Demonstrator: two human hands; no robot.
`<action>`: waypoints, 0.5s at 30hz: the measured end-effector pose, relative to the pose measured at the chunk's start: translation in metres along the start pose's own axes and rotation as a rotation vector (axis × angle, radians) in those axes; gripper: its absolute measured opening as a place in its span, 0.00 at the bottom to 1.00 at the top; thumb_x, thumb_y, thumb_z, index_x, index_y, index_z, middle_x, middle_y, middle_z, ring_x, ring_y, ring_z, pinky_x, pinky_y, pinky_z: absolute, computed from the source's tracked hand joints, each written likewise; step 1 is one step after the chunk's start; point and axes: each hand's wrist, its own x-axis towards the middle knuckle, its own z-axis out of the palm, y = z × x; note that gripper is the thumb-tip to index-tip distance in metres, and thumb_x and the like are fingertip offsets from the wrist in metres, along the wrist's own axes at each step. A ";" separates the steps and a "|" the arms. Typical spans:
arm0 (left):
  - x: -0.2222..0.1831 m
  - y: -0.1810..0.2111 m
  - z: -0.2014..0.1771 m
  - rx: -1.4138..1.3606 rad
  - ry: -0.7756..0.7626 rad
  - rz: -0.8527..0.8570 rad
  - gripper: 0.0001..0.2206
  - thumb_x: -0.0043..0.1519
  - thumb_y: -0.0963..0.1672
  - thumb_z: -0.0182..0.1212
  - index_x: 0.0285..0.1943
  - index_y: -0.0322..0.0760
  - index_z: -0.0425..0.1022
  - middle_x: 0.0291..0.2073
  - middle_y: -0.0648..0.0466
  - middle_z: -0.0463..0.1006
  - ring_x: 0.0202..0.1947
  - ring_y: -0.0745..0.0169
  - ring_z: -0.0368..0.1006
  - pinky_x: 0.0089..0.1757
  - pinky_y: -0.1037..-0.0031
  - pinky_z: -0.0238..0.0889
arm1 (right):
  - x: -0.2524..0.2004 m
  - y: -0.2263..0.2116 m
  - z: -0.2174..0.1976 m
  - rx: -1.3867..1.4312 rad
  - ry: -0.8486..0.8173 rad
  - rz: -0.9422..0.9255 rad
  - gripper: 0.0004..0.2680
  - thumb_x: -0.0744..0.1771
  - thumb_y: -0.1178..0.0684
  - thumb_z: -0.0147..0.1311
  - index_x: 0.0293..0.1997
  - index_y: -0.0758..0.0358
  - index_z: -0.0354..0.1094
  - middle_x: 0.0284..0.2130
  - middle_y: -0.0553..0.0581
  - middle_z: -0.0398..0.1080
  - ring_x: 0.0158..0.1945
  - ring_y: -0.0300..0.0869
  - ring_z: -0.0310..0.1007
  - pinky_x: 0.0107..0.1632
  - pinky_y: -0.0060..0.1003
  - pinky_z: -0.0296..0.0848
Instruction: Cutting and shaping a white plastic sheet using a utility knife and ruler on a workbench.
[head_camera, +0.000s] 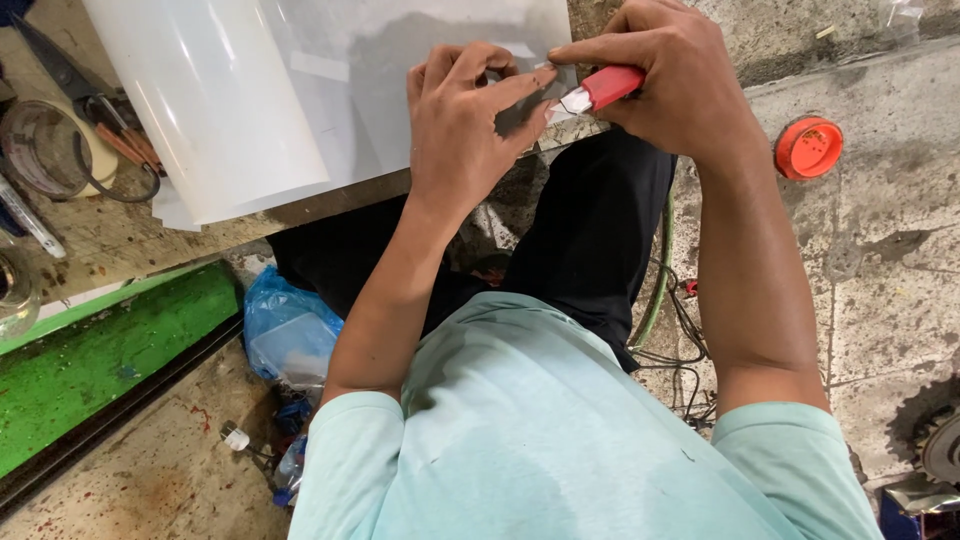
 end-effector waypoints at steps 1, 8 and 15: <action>0.000 0.001 -0.001 0.000 0.000 0.000 0.12 0.61 0.49 0.79 0.52 0.54 0.87 0.45 0.65 0.73 0.50 0.61 0.66 0.54 0.61 0.56 | 0.001 0.000 -0.001 0.000 0.000 0.000 0.22 0.58 0.60 0.73 0.58 0.49 0.80 0.36 0.53 0.70 0.43 0.46 0.73 0.48 0.43 0.70; -0.001 -0.003 0.002 -0.007 -0.002 0.012 0.12 0.61 0.49 0.79 0.51 0.54 0.86 0.45 0.65 0.73 0.50 0.62 0.66 0.55 0.61 0.56 | 0.000 0.002 -0.002 0.013 -0.013 0.001 0.22 0.58 0.60 0.72 0.59 0.49 0.80 0.36 0.53 0.71 0.42 0.46 0.72 0.48 0.42 0.70; 0.000 -0.001 0.000 -0.001 -0.007 0.007 0.12 0.61 0.49 0.79 0.52 0.54 0.86 0.46 0.65 0.73 0.50 0.61 0.67 0.54 0.61 0.56 | 0.002 -0.001 -0.006 0.030 -0.032 0.003 0.22 0.58 0.58 0.73 0.59 0.49 0.79 0.37 0.53 0.70 0.44 0.47 0.72 0.50 0.42 0.71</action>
